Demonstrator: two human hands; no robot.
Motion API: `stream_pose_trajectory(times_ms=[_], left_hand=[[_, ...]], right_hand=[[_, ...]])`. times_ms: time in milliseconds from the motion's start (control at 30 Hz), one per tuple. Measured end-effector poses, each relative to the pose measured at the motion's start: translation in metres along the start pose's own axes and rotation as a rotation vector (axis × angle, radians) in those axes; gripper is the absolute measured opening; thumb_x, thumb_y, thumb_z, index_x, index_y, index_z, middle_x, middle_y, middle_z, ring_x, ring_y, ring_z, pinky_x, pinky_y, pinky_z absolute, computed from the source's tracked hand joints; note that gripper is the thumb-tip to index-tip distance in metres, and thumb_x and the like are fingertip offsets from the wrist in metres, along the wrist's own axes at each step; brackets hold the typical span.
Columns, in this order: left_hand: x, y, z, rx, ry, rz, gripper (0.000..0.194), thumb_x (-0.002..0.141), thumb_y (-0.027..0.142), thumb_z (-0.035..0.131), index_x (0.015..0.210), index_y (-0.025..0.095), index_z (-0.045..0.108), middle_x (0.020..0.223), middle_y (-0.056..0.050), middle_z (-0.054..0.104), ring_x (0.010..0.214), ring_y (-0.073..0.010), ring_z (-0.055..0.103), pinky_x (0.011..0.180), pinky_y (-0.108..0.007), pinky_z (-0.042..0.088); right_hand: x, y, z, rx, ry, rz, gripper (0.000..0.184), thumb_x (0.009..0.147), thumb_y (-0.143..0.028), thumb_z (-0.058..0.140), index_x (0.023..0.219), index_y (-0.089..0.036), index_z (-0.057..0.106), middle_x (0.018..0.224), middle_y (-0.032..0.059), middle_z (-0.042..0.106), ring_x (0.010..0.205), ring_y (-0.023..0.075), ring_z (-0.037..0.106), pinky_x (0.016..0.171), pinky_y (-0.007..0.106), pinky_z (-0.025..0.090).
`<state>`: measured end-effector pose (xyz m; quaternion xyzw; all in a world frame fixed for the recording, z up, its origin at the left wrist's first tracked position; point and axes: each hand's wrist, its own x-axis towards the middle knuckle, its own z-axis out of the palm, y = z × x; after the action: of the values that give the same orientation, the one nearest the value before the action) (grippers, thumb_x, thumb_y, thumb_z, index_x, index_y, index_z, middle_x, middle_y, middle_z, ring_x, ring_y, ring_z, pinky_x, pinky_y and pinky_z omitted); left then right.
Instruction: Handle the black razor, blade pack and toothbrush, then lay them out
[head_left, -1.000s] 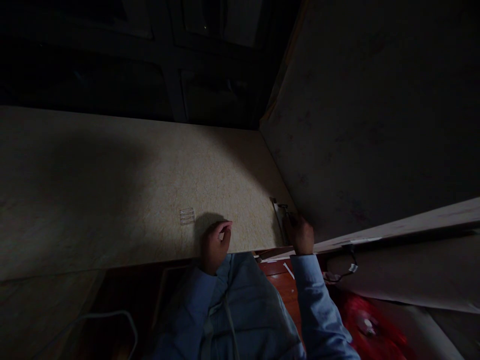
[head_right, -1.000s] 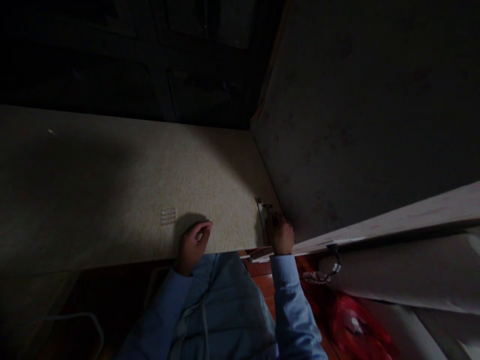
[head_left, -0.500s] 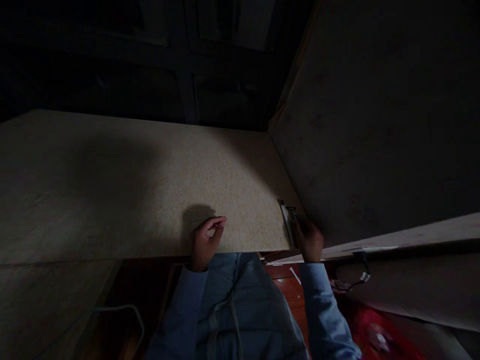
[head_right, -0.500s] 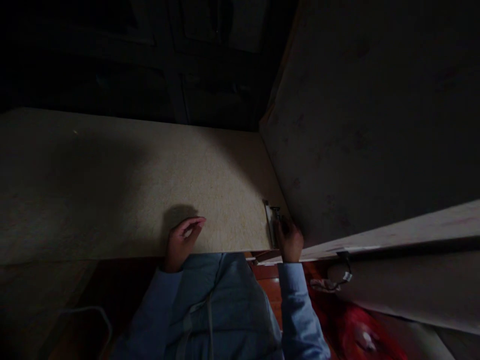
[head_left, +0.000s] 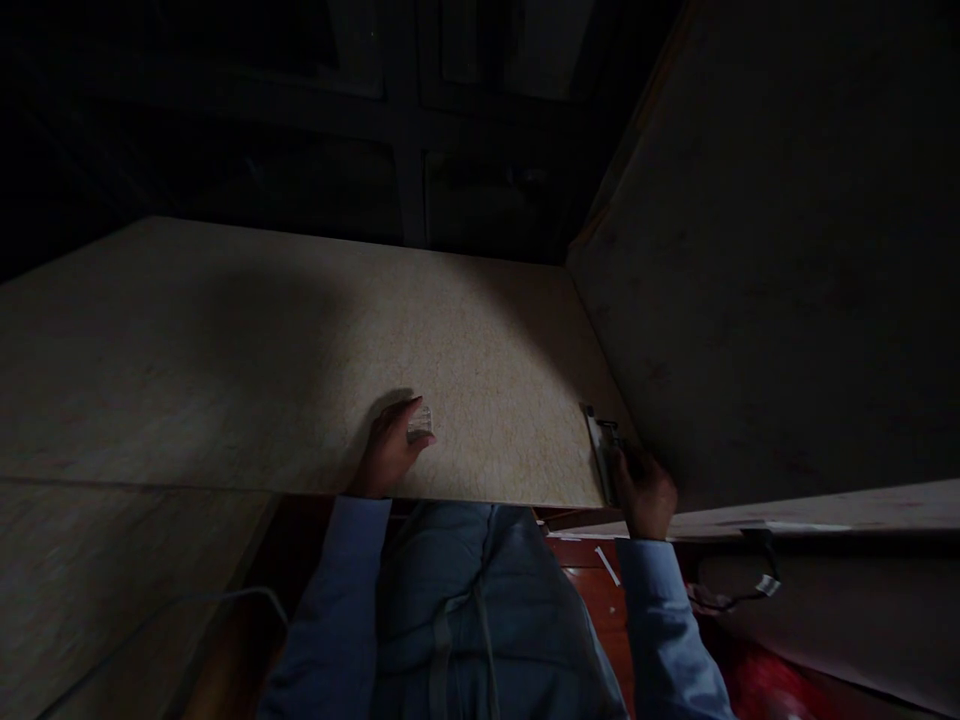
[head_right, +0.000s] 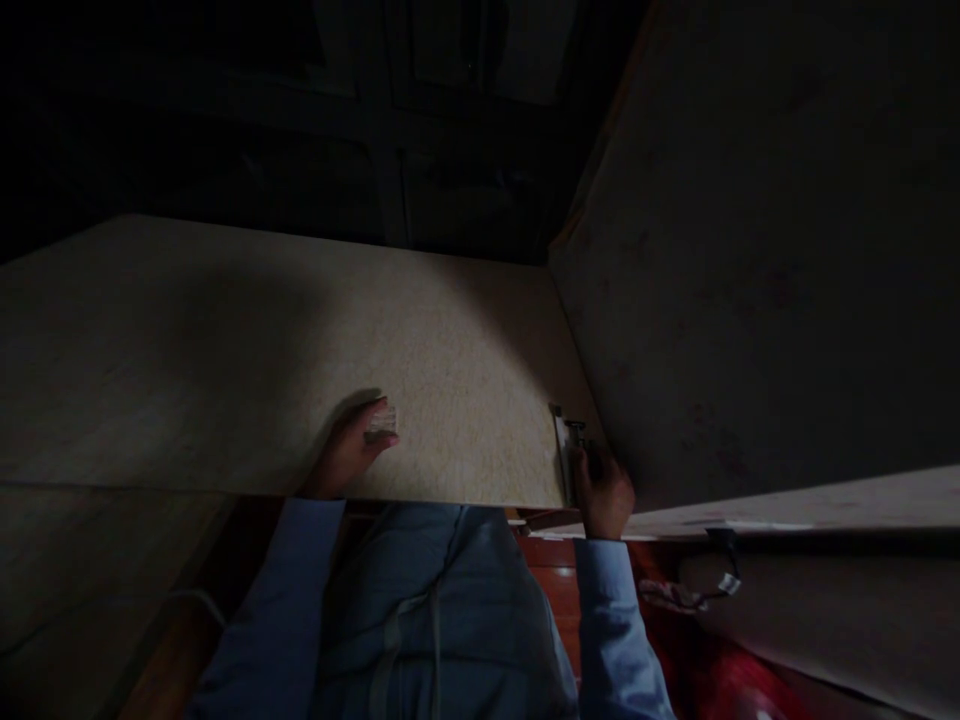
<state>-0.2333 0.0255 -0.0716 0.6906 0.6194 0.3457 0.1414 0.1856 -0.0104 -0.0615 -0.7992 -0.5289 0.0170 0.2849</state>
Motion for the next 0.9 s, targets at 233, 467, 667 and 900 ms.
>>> stream_pose_trajectory(times_ms=[233, 467, 667, 900], left_hand=[[0.004, 0.017, -0.008, -0.063, 0.007, -0.017, 0.052, 0.077, 0.022, 0.079, 0.127, 0.02, 0.065, 0.123, -0.013, 0.068, 0.119, -0.0313, 0.062, 0.106, -0.052, 0.051], [0.007, 0.053, 0.0, -0.145, 0.056, 0.074, 0.052, 0.08, 0.025, 0.078, 0.13, 0.021, 0.063, 0.123, -0.011, 0.067, 0.112, -0.0257, 0.065, 0.099, -0.045, 0.056], [0.01, 0.09, 0.013, -0.177, 0.087, 0.213, 0.052, 0.082, 0.029, 0.078, 0.13, 0.021, 0.06, 0.122, -0.01, 0.067, 0.114, -0.0242, 0.064, 0.099, -0.043, 0.055], [0.006, 0.141, 0.035, -0.159, 0.08, 0.351, 0.053, 0.082, 0.03, 0.079, 0.13, 0.02, 0.058, 0.12, -0.01, 0.068, 0.114, -0.0246, 0.062, 0.099, -0.041, 0.054]], right_hand=[[-0.001, -0.001, 0.002, 0.028, 0.046, -0.021, 0.095, 0.084, -0.084, 0.029, 0.111, -0.006, 0.076, 0.101, 0.0231, 0.073, 0.09, 0.0329, 0.066, 0.073, 0.036, 0.043], [-0.002, 0.003, 0.0, 0.135, 0.036, -0.03, 0.1, 0.079, -0.09, 0.033, 0.108, -0.005, 0.076, 0.097, 0.0221, 0.072, 0.089, 0.0323, 0.066, 0.075, 0.037, 0.045], [-0.009, -0.001, -0.015, 0.233, 0.085, -0.12, 0.087, 0.082, -0.085, 0.043, 0.1, -0.007, 0.075, 0.082, 0.0148, 0.066, 0.079, 0.0254, 0.06, 0.072, 0.036, 0.047], [-0.039, -0.054, -0.044, 0.523, -0.102, -0.16, 0.047, 0.089, -0.056, 0.062, 0.108, -0.014, 0.071, 0.089, 0.008, 0.065, 0.073, 0.0161, 0.059, 0.062, 0.028, 0.047]])
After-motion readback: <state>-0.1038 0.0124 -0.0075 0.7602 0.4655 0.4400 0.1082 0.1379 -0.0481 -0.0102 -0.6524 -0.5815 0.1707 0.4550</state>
